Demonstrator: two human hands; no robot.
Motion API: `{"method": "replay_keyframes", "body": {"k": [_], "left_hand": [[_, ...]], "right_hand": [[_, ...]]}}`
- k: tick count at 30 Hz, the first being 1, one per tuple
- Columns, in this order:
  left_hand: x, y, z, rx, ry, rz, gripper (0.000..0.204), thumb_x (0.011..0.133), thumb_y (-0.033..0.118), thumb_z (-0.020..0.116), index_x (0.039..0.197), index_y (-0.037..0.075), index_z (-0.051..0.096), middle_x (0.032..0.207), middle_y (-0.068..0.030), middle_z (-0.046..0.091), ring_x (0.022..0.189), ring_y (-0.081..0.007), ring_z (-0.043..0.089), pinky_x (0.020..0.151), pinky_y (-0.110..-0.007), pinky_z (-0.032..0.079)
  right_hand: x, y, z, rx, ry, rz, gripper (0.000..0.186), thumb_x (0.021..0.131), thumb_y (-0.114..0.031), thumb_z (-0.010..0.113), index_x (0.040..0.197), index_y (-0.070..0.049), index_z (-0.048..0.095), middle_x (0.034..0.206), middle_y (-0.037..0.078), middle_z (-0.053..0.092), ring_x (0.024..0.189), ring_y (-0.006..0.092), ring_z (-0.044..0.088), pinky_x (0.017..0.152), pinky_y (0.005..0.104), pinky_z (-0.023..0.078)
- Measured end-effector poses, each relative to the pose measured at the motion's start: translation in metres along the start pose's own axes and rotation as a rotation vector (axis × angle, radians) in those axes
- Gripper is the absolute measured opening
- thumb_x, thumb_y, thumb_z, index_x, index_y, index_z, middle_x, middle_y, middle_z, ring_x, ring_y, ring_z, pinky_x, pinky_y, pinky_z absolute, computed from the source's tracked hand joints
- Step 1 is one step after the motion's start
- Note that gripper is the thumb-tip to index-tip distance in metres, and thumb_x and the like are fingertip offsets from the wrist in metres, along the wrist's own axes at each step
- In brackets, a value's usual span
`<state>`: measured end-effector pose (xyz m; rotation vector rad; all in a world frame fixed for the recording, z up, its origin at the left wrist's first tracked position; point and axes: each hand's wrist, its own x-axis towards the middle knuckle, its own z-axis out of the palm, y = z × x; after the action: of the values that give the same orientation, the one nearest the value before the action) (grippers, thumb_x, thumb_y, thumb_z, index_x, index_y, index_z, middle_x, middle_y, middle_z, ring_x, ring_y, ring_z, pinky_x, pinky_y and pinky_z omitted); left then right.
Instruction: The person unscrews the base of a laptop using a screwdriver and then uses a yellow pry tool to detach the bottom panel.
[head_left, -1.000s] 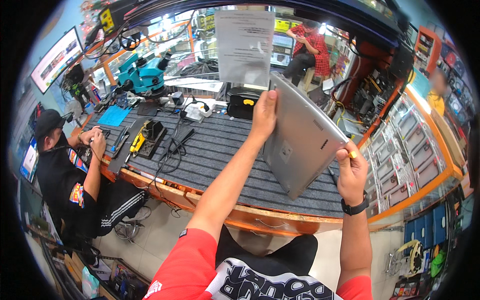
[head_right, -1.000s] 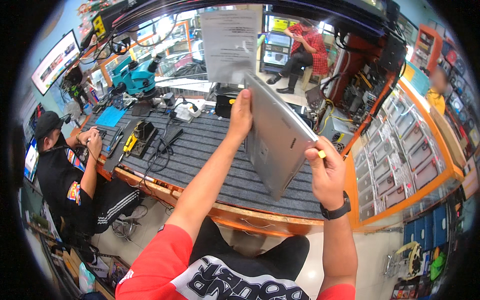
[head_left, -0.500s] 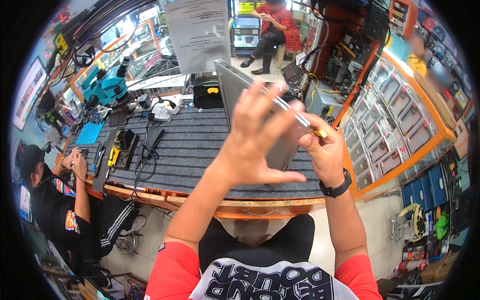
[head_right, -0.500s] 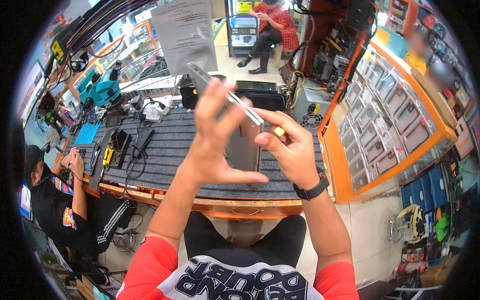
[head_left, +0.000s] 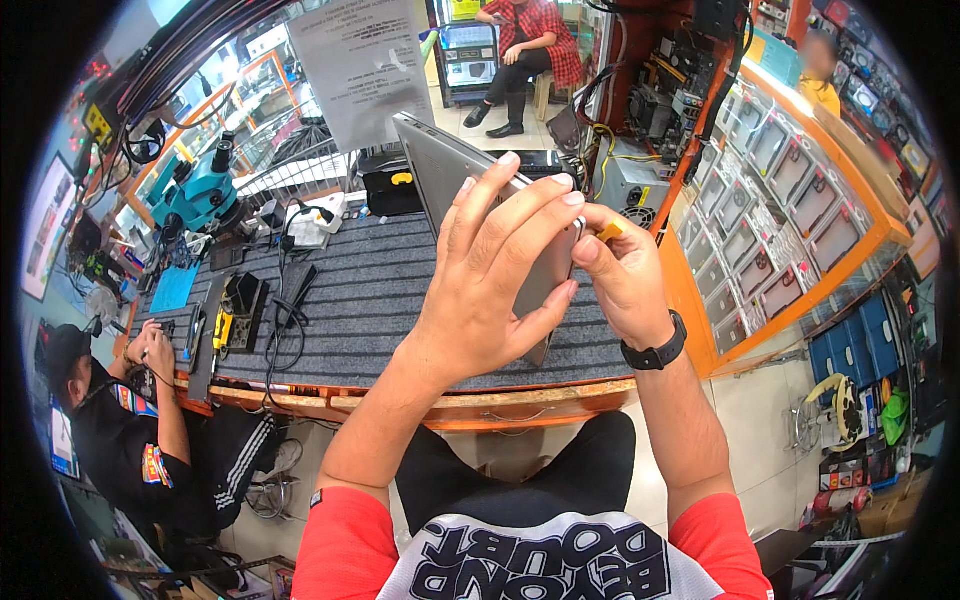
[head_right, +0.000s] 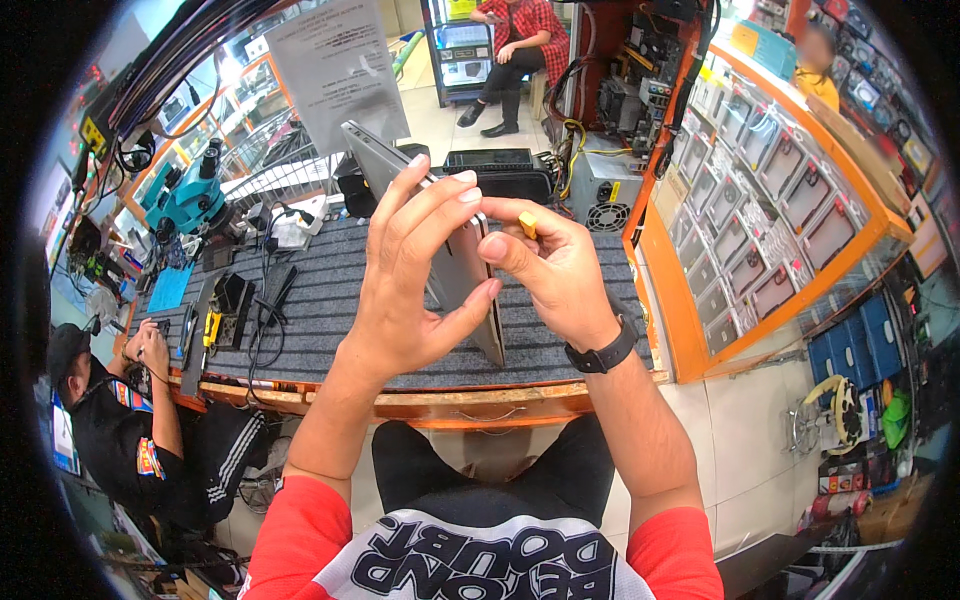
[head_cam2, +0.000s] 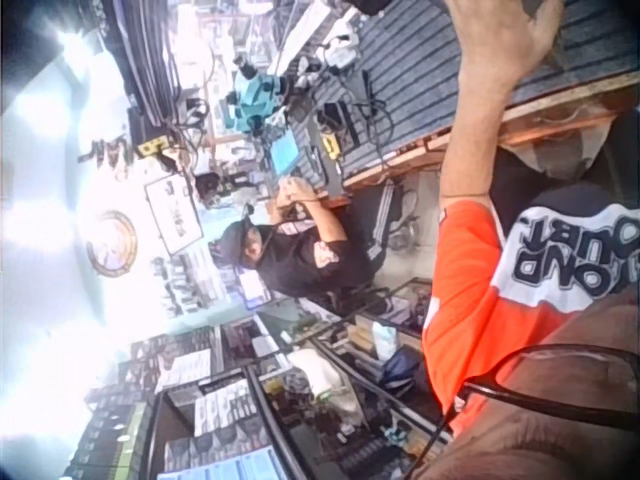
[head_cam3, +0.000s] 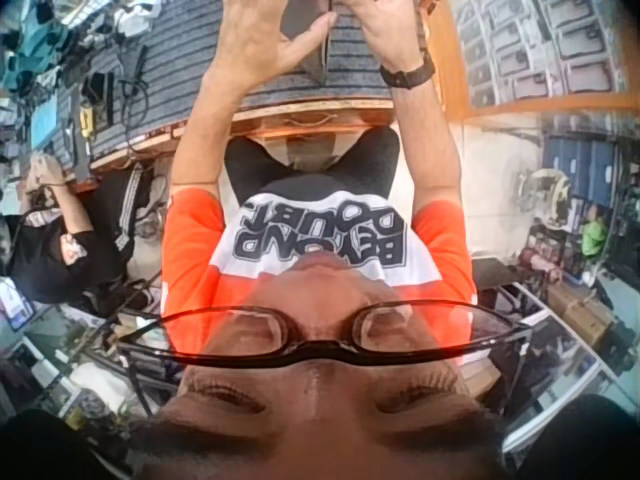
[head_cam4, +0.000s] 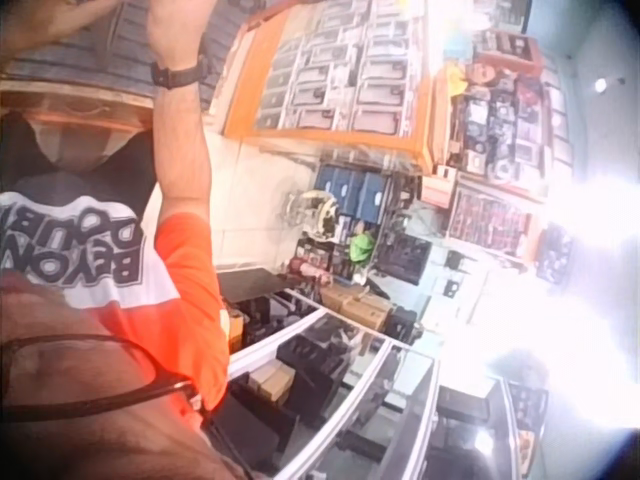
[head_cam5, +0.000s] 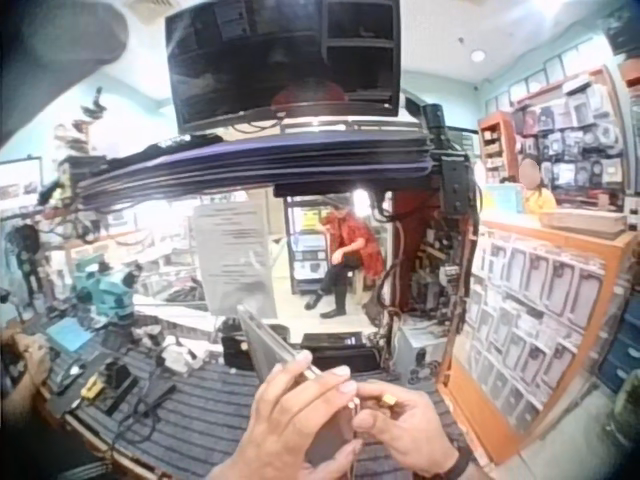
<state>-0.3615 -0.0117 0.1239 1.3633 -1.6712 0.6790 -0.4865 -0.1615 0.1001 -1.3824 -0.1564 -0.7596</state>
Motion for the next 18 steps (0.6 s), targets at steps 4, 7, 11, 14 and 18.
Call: {"method": "replay_keyframes", "body": {"k": [4,7,11,14,18], "left_hand": [[0.003,0.001,0.001,0.002,-0.030,-0.002,0.078,0.078,0.017,0.081,0.150,0.015,0.049,0.155,-0.0076,0.048,0.151,-0.0391,0.034,0.120,-0.060,0.029],[0.002,0.002,0.001,0.001,-0.018,-0.009,0.078,0.077,0.015,0.079,0.149,0.015,0.049,0.155,-0.0075,0.048,0.152,-0.0391,0.034,0.120,-0.060,0.029],[0.005,0.005,0.005,0.004,0.032,-0.031,0.073,0.075,0.011,0.079,0.142,0.014,0.050,0.152,-0.0104,0.049,0.151,-0.0426,0.033,0.120,-0.061,0.029],[0.010,0.007,0.007,0.031,0.110,-0.043,0.069,0.073,0.008,0.078,0.135,0.012,0.050,0.148,-0.0151,0.049,0.149,-0.0498,0.033,0.120,-0.062,0.028],[0.008,0.006,-0.003,0.009,0.115,-0.023,0.065,0.069,0.000,0.074,0.128,0.008,0.050,0.146,-0.0213,0.048,0.145,-0.0573,0.033,0.119,-0.063,0.030]], "right_hand": [[0.004,0.005,-0.001,0.004,0.024,-0.015,0.043,0.098,-0.024,0.077,0.133,0.000,0.067,0.102,0.001,0.070,0.092,0.0057,0.062,0.082,0.0244,0.052],[0.005,0.002,0.001,-0.099,0.085,-0.065,0.039,0.097,-0.024,0.077,0.129,-0.002,0.070,0.097,-0.001,0.069,0.088,0.0060,0.061,0.079,0.0247,0.050],[0.003,-0.009,0.008,-0.637,0.196,-0.313,0.025,0.093,-0.019,0.079,0.112,-0.003,0.075,0.083,0.002,0.066,0.073,0.0127,0.057,0.069,0.0281,0.046],[0.000,-0.013,0.020,-0.905,0.282,-0.461,0.017,0.091,-0.015,0.079,0.101,-0.003,0.074,0.077,0.007,0.062,0.066,0.0200,0.053,0.064,0.0326,0.042],[0.007,-0.011,0.025,-0.997,0.340,-0.556,0.012,0.094,-0.013,0.075,0.097,-0.003,0.073,0.075,0.008,0.060,0.064,0.0248,0.053,0.063,0.0361,0.042]]}}
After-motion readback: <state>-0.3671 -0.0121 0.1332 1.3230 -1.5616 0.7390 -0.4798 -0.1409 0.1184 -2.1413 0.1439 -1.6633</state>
